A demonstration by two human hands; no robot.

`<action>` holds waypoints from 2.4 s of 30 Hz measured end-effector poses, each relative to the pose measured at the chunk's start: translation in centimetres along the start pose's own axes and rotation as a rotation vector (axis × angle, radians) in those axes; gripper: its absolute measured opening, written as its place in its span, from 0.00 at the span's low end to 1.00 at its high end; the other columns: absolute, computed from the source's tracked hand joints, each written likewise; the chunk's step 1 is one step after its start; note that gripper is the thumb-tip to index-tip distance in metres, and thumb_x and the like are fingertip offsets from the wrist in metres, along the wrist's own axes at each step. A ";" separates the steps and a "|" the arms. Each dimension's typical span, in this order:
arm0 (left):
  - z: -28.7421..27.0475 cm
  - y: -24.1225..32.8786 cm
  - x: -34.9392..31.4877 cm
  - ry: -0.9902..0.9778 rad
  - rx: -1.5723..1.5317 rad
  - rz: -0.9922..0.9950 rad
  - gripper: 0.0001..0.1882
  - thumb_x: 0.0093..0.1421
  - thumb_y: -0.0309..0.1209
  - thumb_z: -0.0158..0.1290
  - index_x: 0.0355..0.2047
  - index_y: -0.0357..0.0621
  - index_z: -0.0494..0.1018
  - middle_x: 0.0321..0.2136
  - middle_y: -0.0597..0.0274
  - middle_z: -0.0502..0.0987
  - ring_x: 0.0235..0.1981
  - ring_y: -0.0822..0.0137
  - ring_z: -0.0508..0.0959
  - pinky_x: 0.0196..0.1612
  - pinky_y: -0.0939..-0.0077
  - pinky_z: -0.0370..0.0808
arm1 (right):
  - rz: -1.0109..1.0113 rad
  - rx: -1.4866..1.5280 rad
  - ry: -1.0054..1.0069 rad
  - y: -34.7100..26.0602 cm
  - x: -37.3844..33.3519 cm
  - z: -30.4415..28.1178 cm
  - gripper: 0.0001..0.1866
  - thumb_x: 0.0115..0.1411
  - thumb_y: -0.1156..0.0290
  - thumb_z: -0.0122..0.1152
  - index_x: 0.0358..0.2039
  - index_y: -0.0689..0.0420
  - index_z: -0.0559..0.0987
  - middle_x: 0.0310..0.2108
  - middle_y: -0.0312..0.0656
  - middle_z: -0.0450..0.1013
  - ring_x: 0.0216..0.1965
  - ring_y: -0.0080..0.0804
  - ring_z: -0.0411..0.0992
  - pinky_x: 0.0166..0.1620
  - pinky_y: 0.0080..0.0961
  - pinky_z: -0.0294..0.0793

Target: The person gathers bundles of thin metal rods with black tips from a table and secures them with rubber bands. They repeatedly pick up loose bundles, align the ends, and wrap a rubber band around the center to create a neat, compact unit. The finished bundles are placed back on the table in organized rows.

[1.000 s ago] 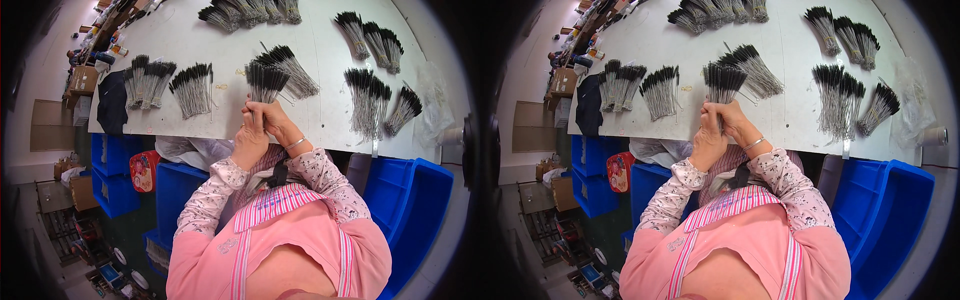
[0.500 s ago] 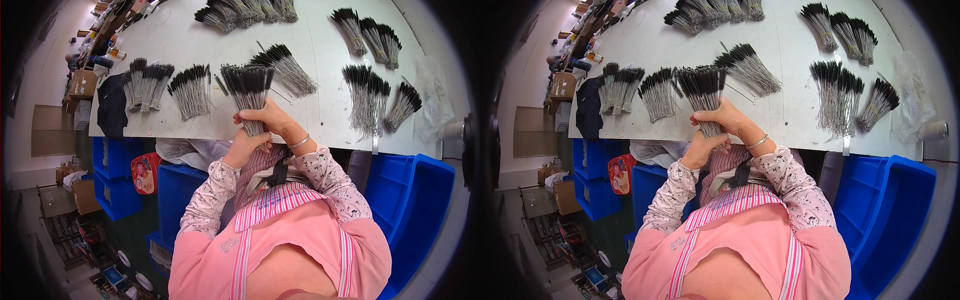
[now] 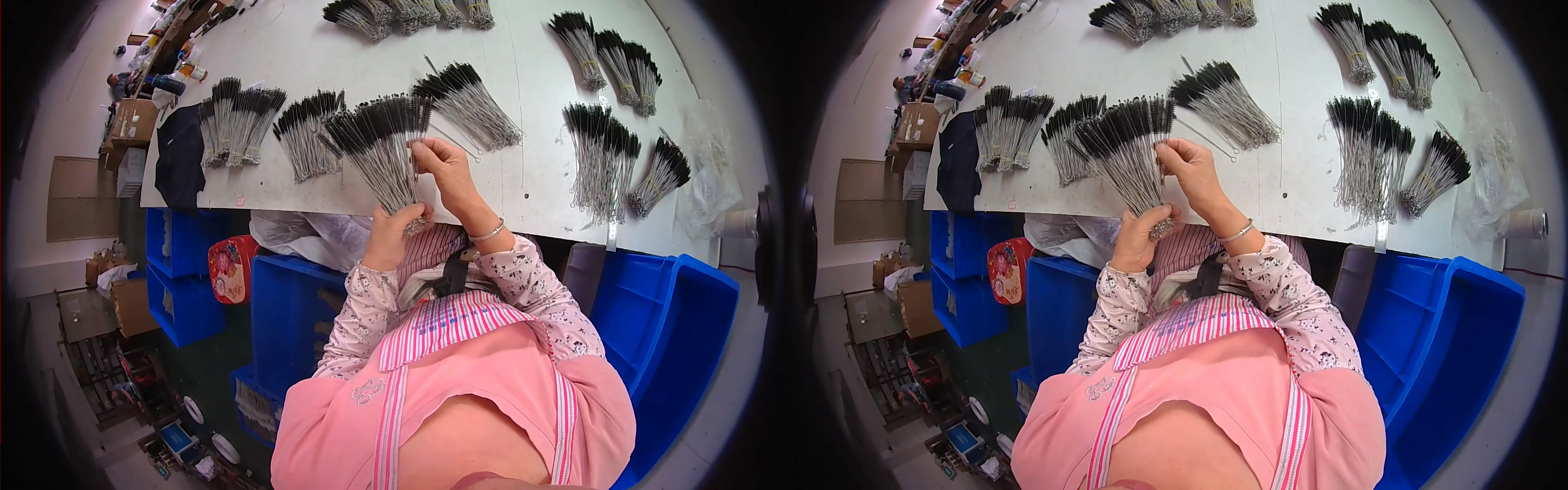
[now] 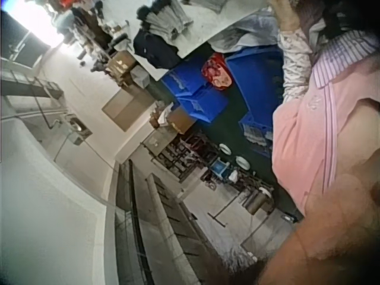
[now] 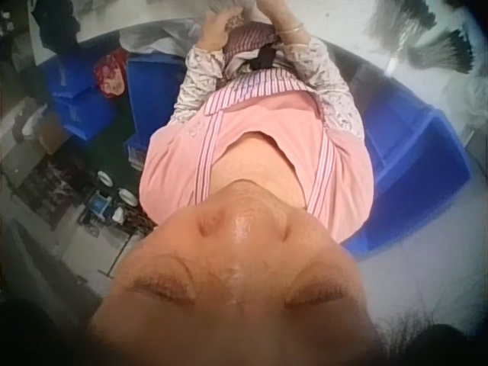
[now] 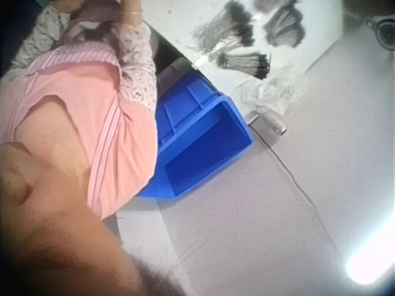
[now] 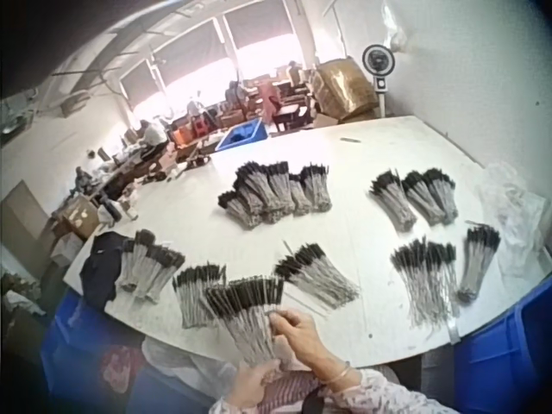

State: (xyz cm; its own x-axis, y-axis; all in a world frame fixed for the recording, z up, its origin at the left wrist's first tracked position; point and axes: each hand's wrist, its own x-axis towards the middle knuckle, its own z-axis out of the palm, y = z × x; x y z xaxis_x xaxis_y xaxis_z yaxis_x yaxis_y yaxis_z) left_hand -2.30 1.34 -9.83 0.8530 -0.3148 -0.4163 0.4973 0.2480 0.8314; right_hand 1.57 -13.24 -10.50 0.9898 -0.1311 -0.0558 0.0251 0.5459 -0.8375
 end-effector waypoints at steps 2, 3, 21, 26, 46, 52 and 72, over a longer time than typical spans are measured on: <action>0.1 -0.2 -0.2 -0.026 -0.004 0.033 0.17 0.56 0.23 0.53 0.47 0.37 0.69 0.32 0.55 0.78 0.29 0.67 0.79 0.31 0.71 0.79 | 0.022 0.061 -0.031 0.9 0.2 -0.3 0.10 0.59 0.67 0.61 0.34 0.61 0.78 0.28 0.32 0.73 0.28 0.16 0.69 0.33 0.16 0.70; 0.3 0.0 -0.3 -0.040 -0.005 0.052 0.16 0.56 0.23 0.53 0.46 0.37 0.69 0.32 0.55 0.78 0.29 0.68 0.78 0.31 0.71 0.80 | 0.031 0.091 -0.048 0.9 0.4 -0.3 0.10 0.59 0.67 0.61 0.34 0.60 0.78 0.27 0.32 0.73 0.28 0.17 0.68 0.33 0.16 0.70; 1.0 -0.9 -0.5 0.050 0.042 0.092 0.20 0.56 0.21 0.54 0.49 0.35 0.65 0.30 0.55 0.76 0.24 0.69 0.76 0.21 0.77 0.73 | -0.277 -0.349 0.449 -0.3 1.2 -1.6 0.16 0.55 0.64 0.66 0.39 0.60 0.77 0.34 0.33 0.73 0.35 0.23 0.68 0.39 0.24 0.70; 0.5 -2.0 -0.8 0.040 0.103 0.090 0.19 0.55 0.20 0.54 0.47 0.35 0.66 0.30 0.57 0.77 0.24 0.70 0.76 0.20 0.78 0.72 | -0.962 -1.022 0.186 -5.3 1.9 -1.1 0.23 0.49 0.64 0.69 0.45 0.55 0.75 0.43 0.44 0.71 0.41 0.37 0.68 0.43 0.30 0.67; 0.1 -0.4 -1.6 -0.202 -0.252 0.044 0.27 0.57 0.21 0.52 0.57 0.47 0.59 0.42 0.41 0.74 0.32 0.63 0.77 0.24 0.76 0.72 | -0.232 -0.679 -0.314 -8.3 5.7 -3.3 0.13 0.59 0.71 0.61 0.44 0.60 0.79 0.34 0.35 0.77 0.36 0.19 0.73 0.42 0.17 0.72; -0.4 0.0 -1.4 -0.217 -0.253 0.041 0.26 0.57 0.20 0.50 0.56 0.46 0.59 0.43 0.40 0.74 0.31 0.63 0.76 0.26 0.76 0.72 | -0.157 -0.413 -0.304 -9.3 5.5 -3.8 0.16 0.59 0.71 0.59 0.47 0.63 0.77 0.34 0.38 0.78 0.35 0.20 0.73 0.42 0.18 0.73; 0.6 -1.1 -1.1 -0.056 -0.267 0.023 0.21 0.56 0.22 0.49 0.51 0.45 0.63 0.42 0.46 0.74 0.30 0.63 0.75 0.24 0.76 0.71 | -0.304 -1.000 0.134 -2.6 -1.8 -0.1 0.11 0.54 0.63 0.64 0.28 0.60 0.82 0.13 0.41 0.70 0.17 0.17 0.69 0.23 0.20 0.68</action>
State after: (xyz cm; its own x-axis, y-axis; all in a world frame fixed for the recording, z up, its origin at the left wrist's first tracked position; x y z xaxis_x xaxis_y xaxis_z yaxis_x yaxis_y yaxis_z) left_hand -3.84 0.87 -10.06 0.8579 -0.3551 -0.3713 0.5087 0.4861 0.7106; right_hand -0.25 -14.55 -8.26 0.9362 -0.2718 0.2228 0.0817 -0.4482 -0.8902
